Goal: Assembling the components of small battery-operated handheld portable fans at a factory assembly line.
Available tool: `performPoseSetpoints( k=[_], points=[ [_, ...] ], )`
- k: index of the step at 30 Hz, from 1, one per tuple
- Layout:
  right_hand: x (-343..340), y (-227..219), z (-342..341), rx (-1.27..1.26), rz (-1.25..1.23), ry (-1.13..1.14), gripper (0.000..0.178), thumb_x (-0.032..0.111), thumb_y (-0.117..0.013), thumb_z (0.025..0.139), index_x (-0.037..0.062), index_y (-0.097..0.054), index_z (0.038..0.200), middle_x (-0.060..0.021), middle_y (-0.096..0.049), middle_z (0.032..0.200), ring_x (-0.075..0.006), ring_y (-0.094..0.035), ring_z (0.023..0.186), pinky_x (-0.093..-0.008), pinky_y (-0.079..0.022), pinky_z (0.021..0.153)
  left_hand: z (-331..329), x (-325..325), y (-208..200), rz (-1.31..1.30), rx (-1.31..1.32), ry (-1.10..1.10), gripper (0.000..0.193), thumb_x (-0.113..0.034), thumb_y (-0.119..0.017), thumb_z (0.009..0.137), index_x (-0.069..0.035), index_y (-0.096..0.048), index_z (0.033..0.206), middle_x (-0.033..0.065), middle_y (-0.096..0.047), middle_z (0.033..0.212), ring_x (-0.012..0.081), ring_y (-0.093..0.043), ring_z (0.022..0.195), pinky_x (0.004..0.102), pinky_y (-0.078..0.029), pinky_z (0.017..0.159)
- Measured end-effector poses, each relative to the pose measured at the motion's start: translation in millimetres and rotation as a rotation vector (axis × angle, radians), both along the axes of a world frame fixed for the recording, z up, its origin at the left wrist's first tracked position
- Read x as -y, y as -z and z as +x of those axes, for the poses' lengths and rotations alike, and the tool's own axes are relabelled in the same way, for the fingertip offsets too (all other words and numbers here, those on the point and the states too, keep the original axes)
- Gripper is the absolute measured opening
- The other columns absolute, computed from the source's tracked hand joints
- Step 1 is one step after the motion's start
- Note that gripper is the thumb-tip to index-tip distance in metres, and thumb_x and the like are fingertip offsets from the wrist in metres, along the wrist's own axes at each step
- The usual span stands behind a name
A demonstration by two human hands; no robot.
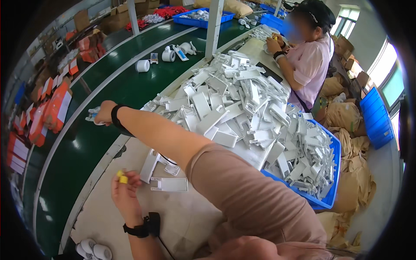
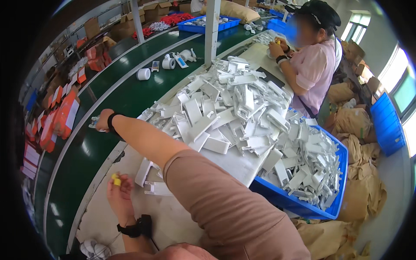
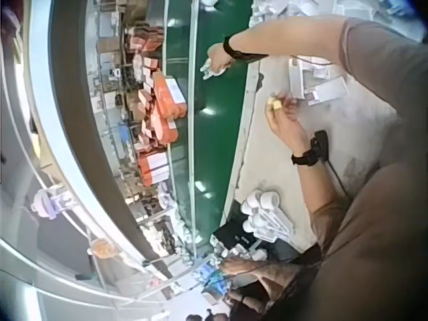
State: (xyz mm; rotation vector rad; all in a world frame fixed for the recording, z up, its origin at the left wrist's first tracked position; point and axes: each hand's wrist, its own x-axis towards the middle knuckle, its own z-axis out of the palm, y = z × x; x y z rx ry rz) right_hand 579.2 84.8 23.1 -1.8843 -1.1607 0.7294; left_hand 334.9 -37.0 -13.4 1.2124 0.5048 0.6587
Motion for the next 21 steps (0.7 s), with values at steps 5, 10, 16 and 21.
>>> performPoseSetpoints(
  k=[5,10,16,21],
  points=[
    [84,-60,-64,-0.324,0.320,-0.249,0.042,0.021,-0.069,0.069,-0.0061,-0.052,0.097,-0.0083,-0.059,0.070,-0.0146,-0.059,0.052,-0.0273,-0.046,0.044,-27,-57,3,-0.188,0.337,-0.098,0.049,-0.041,-0.031,0.096,-0.002,-0.042,0.123,0.0148,-0.050,0.123,0.0252,-0.049,0.113,0.0387,-0.038,0.099],
    [185,-61,-120,0.075,0.417,-0.347,0.055,0.025,-0.065,0.072,-0.0071,-0.045,0.111,-0.0244,-0.061,0.083,-0.0380,-0.060,0.083,-0.0386,-0.049,0.072,-33,-35,-26,-0.105,0.635,0.297,0.054,-0.044,-0.028,0.095,0.000,-0.039,0.125,0.0159,-0.048,0.126,0.0294,-0.043,0.120,0.0430,-0.029,0.105],
    [236,-37,-158,0.494,0.363,-0.193,0.063,0.033,-0.061,0.080,-0.0030,-0.037,0.126,-0.0226,-0.061,0.078,-0.0367,-0.062,0.068,-0.0432,-0.048,0.058,-23,10,-14,-0.097,0.370,-0.168,0.037,-0.029,-0.031,0.097,-0.004,-0.048,0.118,0.0073,-0.057,0.112,0.0179,-0.055,0.103,0.0344,-0.044,0.090],
    [250,-47,-127,0.667,0.792,-0.192,0.043,0.019,-0.074,0.070,0.0069,-0.060,0.108,-0.0119,-0.059,0.095,-0.0296,-0.055,0.090,-0.0366,-0.045,0.078,-38,29,-47,-0.031,0.398,-0.273,0.027,-0.028,-0.042,0.094,-0.005,-0.051,0.105,0.0072,-0.060,0.089,0.0163,-0.059,0.073,0.0305,-0.051,0.064]
  ],
)
